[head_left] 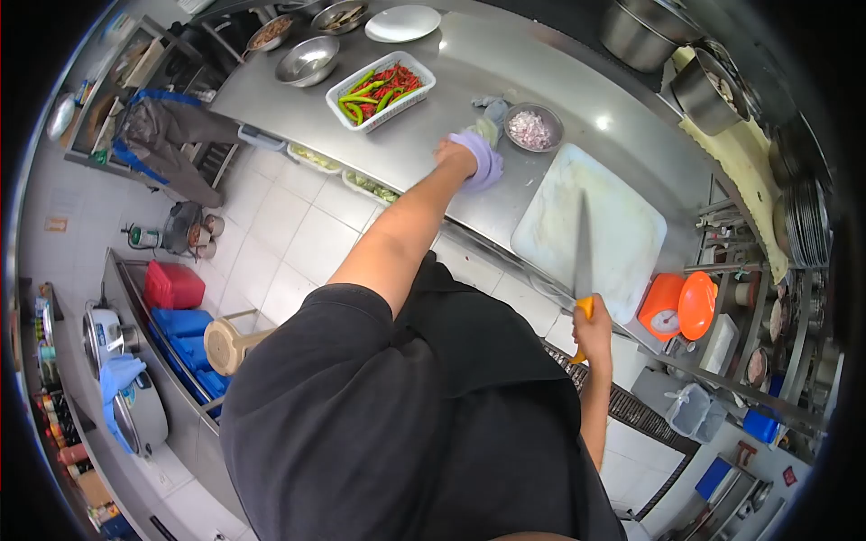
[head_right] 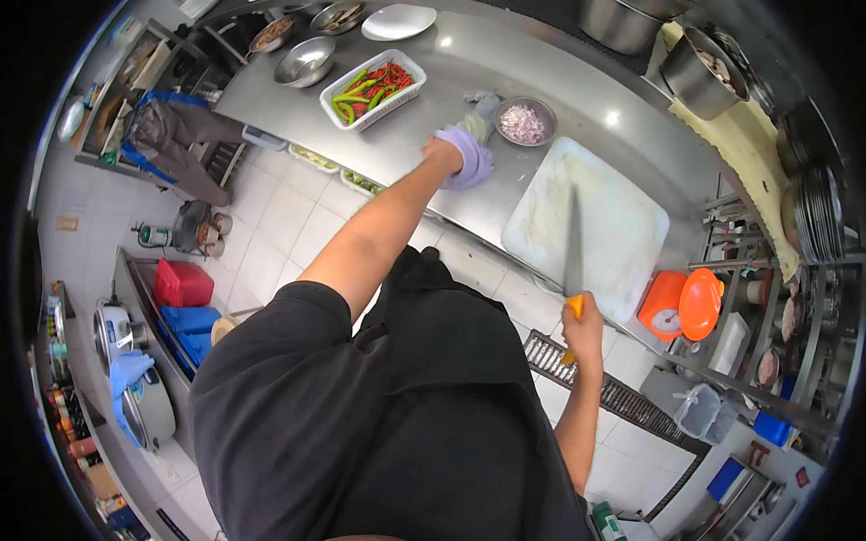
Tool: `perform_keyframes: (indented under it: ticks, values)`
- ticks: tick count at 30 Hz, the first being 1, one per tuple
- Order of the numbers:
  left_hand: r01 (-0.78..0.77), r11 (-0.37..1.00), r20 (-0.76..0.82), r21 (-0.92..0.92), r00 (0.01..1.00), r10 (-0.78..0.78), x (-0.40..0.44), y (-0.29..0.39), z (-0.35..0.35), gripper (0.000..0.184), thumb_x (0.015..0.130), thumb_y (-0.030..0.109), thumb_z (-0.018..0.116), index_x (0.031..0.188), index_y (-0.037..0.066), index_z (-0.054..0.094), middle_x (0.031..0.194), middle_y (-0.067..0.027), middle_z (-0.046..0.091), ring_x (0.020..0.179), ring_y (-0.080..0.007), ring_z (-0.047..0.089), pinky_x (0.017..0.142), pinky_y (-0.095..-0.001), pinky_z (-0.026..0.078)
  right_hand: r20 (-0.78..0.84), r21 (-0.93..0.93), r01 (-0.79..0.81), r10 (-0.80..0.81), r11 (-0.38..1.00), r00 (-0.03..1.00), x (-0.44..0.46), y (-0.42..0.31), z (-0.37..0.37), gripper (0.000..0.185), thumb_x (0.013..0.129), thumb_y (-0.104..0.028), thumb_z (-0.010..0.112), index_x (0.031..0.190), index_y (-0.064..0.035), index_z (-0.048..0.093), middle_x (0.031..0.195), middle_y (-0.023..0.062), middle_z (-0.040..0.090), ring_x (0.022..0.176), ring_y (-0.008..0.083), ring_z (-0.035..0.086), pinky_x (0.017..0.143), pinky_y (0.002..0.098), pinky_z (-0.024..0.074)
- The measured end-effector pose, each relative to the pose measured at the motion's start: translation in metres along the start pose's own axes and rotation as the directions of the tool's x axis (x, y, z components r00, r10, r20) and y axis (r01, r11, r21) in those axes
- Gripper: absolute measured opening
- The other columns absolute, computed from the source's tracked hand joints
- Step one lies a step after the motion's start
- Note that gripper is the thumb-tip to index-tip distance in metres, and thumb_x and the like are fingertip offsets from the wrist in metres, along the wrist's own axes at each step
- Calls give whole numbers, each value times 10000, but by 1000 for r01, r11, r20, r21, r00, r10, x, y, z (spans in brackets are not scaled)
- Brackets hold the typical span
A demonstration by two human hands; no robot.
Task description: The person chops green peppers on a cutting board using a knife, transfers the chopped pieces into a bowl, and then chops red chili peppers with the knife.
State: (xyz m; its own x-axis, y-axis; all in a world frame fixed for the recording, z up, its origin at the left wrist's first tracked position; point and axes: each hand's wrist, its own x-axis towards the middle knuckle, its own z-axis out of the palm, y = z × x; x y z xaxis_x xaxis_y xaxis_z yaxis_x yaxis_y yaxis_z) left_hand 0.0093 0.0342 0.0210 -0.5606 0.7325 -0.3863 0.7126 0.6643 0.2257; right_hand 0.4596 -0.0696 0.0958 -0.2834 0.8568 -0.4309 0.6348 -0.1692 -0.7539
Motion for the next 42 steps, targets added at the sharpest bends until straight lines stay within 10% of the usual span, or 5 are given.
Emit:
perform_keyframes:
  ticks: [12, 17, 23, 38, 42]
  values:
    - [-577, 778, -532, -248, 752, 389, 9, -85, -56, 551, 842, 257, 765, 1342, 70, 628, 1382, -210, 602, 1315, -414, 535, 1129, -442, 426, -607, -702, -246, -381, 669, 697, 111, -12, 41, 366, 943, -243, 678, 1236, -24, 654, 1191, 225, 657, 998, 375, 678, 882, 488, 547]
    - [-303, 931, -931, -204, 355, -88, 59, -219, -106, 528, 814, 193, 779, 1254, -1, 562, 1166, -226, 593, 1089, -416, 572, 1006, -521, 435, -504, -217, 5, -116, 976, 856, 213, -114, 88, 461, 1020, -393, 629, 1220, 22, 606, 899, 183, 698, 725, 337, 703, 642, 426, 590]
    - [0, 655, -351, -756, 844, -406, 115, -331, -79, 484, 938, 358, 713, 1158, -56, 594, 1106, -274, 669, 1024, -402, 663, 911, -475, 521, -277, 345, -198, 301, 917, 912, 338, -154, 130, 334, 1051, -320, 567, 1067, 10, 516, 791, 121, 638, 586, 208, 681, 450, 340, 577]
    - [130, 26, 124, -991, 981, -152, 21, -308, -80, 378, 976, 256, 666, 1179, -62, 640, 937, -161, 717, 767, -216, 700, 692, -355, 589, -126, 354, 186, -150, 917, 981, 396, -315, 251, 267, 1018, -176, 515, 1166, 45, 530, 917, 141, 643, 720, 212, 689, 625, 376, 649]
    - [72, 644, -177, -762, 933, -314, 29, -318, -105, 574, 946, 499, 727, 1202, -7, 636, 1065, -179, 700, 943, -257, 697, 836, -399, 563, 68, 402, 251, -302, 881, 951, 378, -386, 323, 173, 1031, -134, 497, 1080, 28, 533, 936, 125, 657, 687, 185, 678, 612, 353, 644]
